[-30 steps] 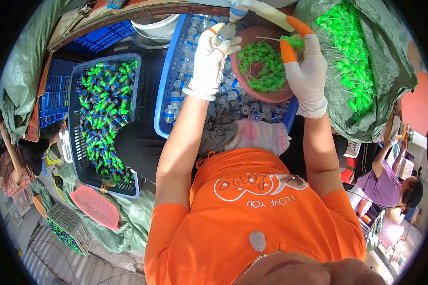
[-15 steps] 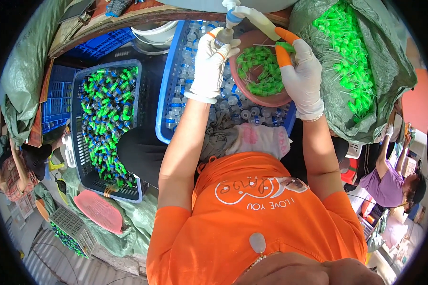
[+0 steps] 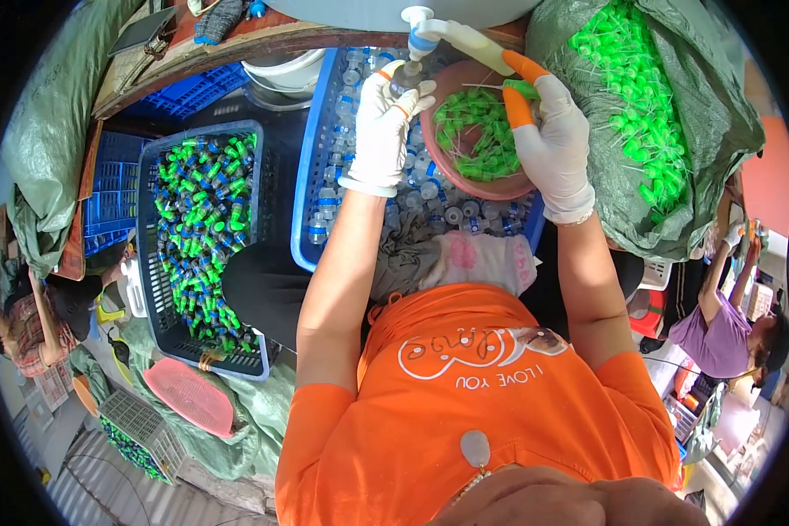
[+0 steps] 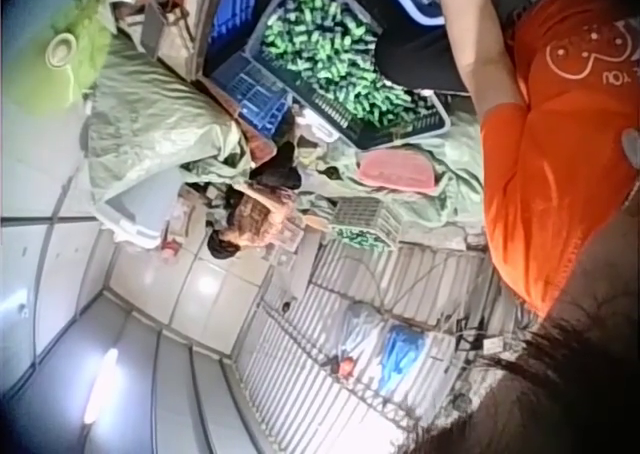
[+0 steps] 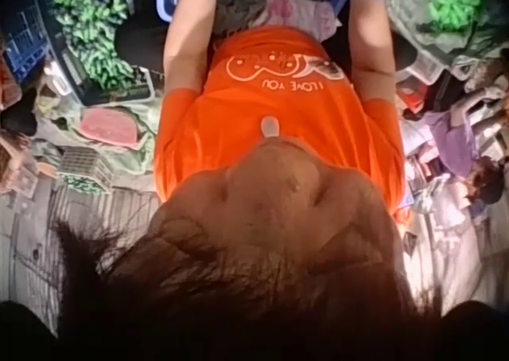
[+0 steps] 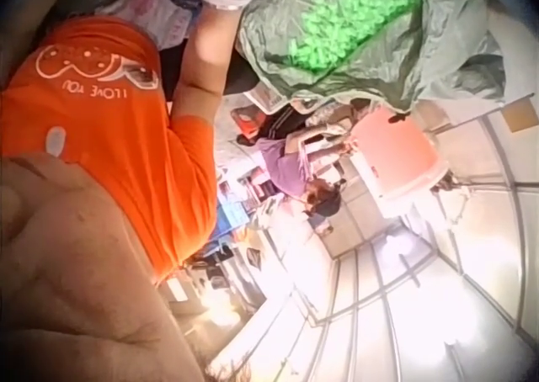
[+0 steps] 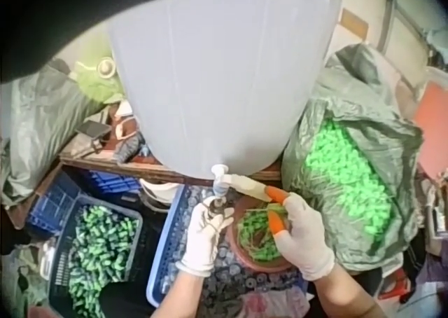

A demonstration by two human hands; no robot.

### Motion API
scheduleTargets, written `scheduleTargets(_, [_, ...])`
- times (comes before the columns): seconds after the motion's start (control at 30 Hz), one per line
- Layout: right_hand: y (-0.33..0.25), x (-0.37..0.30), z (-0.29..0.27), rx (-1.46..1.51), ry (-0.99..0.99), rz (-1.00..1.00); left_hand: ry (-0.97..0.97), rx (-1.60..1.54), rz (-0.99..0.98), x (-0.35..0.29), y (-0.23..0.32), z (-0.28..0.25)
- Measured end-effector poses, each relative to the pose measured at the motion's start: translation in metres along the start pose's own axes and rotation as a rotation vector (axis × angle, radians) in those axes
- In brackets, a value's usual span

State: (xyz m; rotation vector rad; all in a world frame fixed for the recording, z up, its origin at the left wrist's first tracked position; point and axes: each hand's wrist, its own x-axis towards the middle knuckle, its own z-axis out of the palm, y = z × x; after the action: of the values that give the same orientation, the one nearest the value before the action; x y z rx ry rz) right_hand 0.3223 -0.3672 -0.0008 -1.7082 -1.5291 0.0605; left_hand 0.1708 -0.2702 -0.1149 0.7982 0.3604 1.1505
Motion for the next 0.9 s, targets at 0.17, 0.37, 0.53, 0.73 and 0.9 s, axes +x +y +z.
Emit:
scheduleTargets(0.17, [-0.005,-0.012,0.001,0.200,0.034,0.011,0.010,0.084,-0.039,-0.009,-0.007,-0.012])
scheduleTargets(0.37, [-0.004,-0.024,0.011,0.025,-0.119,-0.046,-0.126,0.191,-0.102,-0.037,-0.003,-0.010])
scheduleTargets(0.53, [0.011,-0.035,0.029,-0.009,-0.153,-0.177,-0.210,0.297,-0.167,-0.060,0.005,0.007])
scheduleTargets(0.73, [0.016,-0.057,0.031,0.198,-0.275,0.026,-0.144,0.545,-0.169,-0.084,-0.013,0.027])
scheduleTargets(0.9, [0.018,-0.069,0.035,0.644,-0.319,0.542,-0.176,1.066,0.439,-0.085,-0.015,0.031])
